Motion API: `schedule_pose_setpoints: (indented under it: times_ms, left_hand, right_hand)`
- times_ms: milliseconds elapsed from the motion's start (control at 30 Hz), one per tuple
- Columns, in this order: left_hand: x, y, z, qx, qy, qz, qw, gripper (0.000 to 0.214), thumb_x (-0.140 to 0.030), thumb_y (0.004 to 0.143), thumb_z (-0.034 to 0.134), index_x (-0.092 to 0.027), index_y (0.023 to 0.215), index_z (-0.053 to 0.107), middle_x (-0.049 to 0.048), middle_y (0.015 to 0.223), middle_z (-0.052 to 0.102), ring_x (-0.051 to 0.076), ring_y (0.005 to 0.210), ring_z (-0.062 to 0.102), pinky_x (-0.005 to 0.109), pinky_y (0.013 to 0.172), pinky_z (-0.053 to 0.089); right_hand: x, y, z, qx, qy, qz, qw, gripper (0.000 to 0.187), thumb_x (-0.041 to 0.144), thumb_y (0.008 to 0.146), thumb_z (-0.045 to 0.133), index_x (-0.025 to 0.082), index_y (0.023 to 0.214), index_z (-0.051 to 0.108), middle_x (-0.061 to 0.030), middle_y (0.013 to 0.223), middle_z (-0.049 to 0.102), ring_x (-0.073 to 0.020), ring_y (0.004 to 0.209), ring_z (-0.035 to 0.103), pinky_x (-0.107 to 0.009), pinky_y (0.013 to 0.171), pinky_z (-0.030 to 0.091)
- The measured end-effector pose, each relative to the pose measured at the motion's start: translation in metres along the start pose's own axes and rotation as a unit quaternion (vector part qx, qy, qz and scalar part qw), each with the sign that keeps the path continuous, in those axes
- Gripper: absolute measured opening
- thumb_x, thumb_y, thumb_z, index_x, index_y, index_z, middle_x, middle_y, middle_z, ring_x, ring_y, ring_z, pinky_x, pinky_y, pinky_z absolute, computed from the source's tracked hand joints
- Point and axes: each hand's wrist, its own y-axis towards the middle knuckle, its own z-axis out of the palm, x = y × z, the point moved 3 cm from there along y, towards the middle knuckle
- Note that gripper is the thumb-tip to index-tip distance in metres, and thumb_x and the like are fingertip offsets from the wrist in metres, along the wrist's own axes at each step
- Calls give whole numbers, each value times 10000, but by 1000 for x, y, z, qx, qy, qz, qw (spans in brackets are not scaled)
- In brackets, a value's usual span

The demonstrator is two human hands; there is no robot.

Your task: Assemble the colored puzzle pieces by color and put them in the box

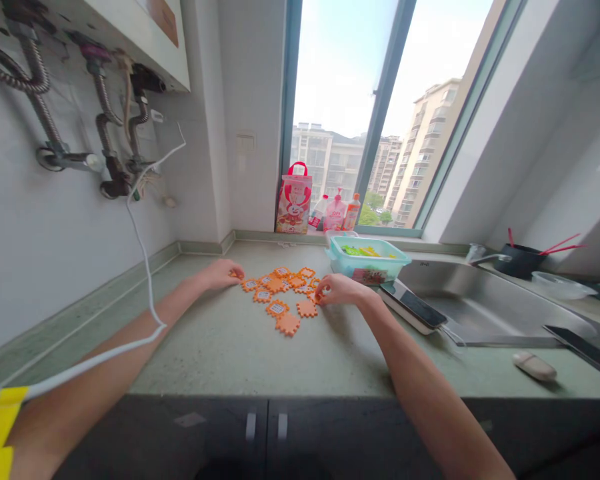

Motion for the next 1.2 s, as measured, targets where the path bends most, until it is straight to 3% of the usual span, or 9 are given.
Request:
schedule_pose_setpoints:
  times_ms: [100,233,367,467,567,700,833,1067,1200]
  left_hand:
    - [9,-12,-7,-1,-25,10,1000,539,-530,728,686,-254,1171,819,68,1232,801,281,1122,734,317,979,533]
    - [10,-19,-15,28,-24,2,999,482,-524,704,719,-261,1089,840,41,1124,826,277,1030,751,313,914,545]
    - [-7,-17,-16,-77,-47,4,996,453,-535,754,685,-238,1061,834,36,1013,825,248,945,757,308,896,560]
    - [-17,-13,-11,-97,-56,42,993,433,-564,770,675,-230,1002,826,50,1023,810,248,946,743,321,891,564]
    - [-9,-12,-10,-115,-8,30,993,536,-651,787,652,-220,1061,815,79,1097,784,263,977,721,342,906,547]
    - [20,-14,-12,-88,48,-66,993,767,-807,736,641,-194,1175,779,134,1184,753,305,1054,715,346,913,532]
    - [38,-14,-13,-49,67,-124,989,926,-908,665,634,-193,1243,747,168,1280,737,347,1128,707,343,890,519]
    - [28,-10,0,-44,35,-123,991,695,-773,695,681,-221,1107,778,124,1171,792,320,1040,733,333,824,514]
    - [21,-7,4,-66,28,-128,989,543,-639,716,698,-224,1054,783,107,1135,804,309,1029,737,328,824,519]
  right_hand:
    - [2,-2,-2,8,-4,13,1000,171,280,795,794,222,938,868,-47,958,805,-220,880,716,-279,774,504]
    - [3,-4,-2,-2,4,-3,1000,229,317,808,790,213,1002,854,-66,1061,793,-232,935,714,-295,858,523]
    - [-4,-1,1,-50,-3,19,999,520,309,813,766,201,1321,757,-115,1231,750,-266,1058,712,-329,967,533]
    - [-17,4,4,-101,-32,66,992,579,260,858,697,178,1431,683,-145,1307,729,-283,1124,710,-354,1028,521]
    - [-27,8,9,-117,-41,69,990,474,225,893,649,176,1357,733,-133,1305,753,-280,1151,718,-348,1042,515]
    - [-35,9,11,-86,-26,64,994,270,238,911,643,203,1104,829,-76,1123,822,-254,1004,758,-319,920,549]
    - [-39,9,9,-91,-17,73,993,268,269,901,680,206,1123,816,-61,1058,831,-224,900,761,-293,838,551]
    - [-40,8,7,-111,10,80,991,433,160,861,686,186,1290,732,-69,1099,823,-187,839,747,-262,773,544]
    - [-34,8,5,-114,9,94,989,380,323,954,666,190,1302,740,-88,1156,809,-213,912,752,-287,823,547]
